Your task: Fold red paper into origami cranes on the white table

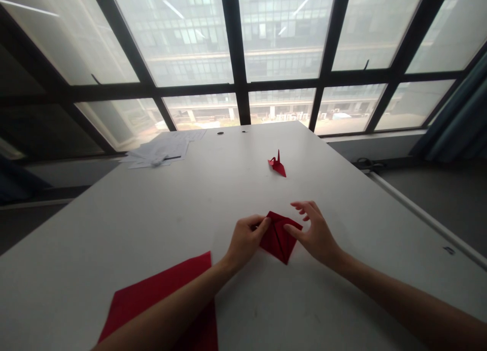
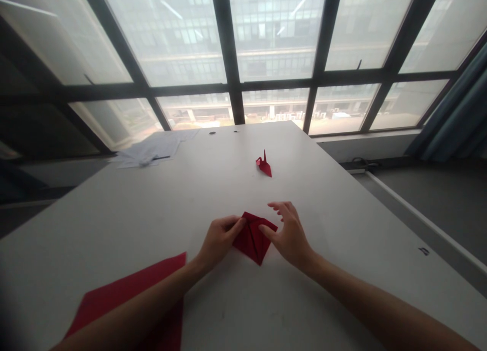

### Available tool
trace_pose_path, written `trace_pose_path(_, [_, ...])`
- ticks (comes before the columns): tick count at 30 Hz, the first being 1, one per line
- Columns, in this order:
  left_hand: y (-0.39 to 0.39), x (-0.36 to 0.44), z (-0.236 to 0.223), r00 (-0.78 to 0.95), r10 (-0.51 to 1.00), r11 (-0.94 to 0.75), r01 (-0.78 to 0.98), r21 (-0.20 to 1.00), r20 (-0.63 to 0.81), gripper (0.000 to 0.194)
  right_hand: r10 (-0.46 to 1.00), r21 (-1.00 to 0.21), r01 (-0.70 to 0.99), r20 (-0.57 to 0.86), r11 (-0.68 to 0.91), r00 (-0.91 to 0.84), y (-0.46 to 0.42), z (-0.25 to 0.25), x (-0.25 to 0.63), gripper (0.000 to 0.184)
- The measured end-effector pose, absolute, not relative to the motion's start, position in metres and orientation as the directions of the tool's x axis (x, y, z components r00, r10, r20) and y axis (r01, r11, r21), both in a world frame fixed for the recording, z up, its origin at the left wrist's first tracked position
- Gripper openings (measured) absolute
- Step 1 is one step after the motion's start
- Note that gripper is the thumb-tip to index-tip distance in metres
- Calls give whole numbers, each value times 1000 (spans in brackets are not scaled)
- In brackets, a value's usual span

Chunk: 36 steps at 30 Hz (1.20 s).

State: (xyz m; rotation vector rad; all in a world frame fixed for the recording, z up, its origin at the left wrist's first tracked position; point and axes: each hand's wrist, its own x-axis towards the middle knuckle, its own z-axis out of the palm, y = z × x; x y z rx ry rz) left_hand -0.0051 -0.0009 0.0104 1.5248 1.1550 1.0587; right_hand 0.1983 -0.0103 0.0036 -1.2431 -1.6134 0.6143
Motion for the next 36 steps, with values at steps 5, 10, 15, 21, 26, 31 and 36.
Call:
trace_pose_path(5, [5,-7,9,87,996,28,-34,999,-25,36,784,-515,662,593,544,-182,-20,8,192,13])
trace_pose_path(10, [4,-8,11,82,992,109,-188,976,-95,53,839,-506,708,490,493,-235,-16,7,192,14])
trace_pose_path(15, [2,-6,10,112,994,5,-163,987,14,30,865,-549,688,435,475,-251,-17,7,192,13])
trace_pose_path(21, [3,-4,2,80,979,-195,69,978,190,18,863,-539,707,460,458,-208,-19,9,191,43])
trace_pose_path(26, [5,-7,2,152,966,-236,180,955,210,20,865,-538,698,436,472,-249,-14,5,195,17])
trace_pose_path(31, [6,-9,1,247,944,-303,372,877,221,40,915,-647,659,362,385,-180,-2,-5,202,26])
trace_pose_path(36, [5,-13,-6,299,882,-467,656,593,364,47,978,-860,469,202,200,-46,9,-11,211,40])
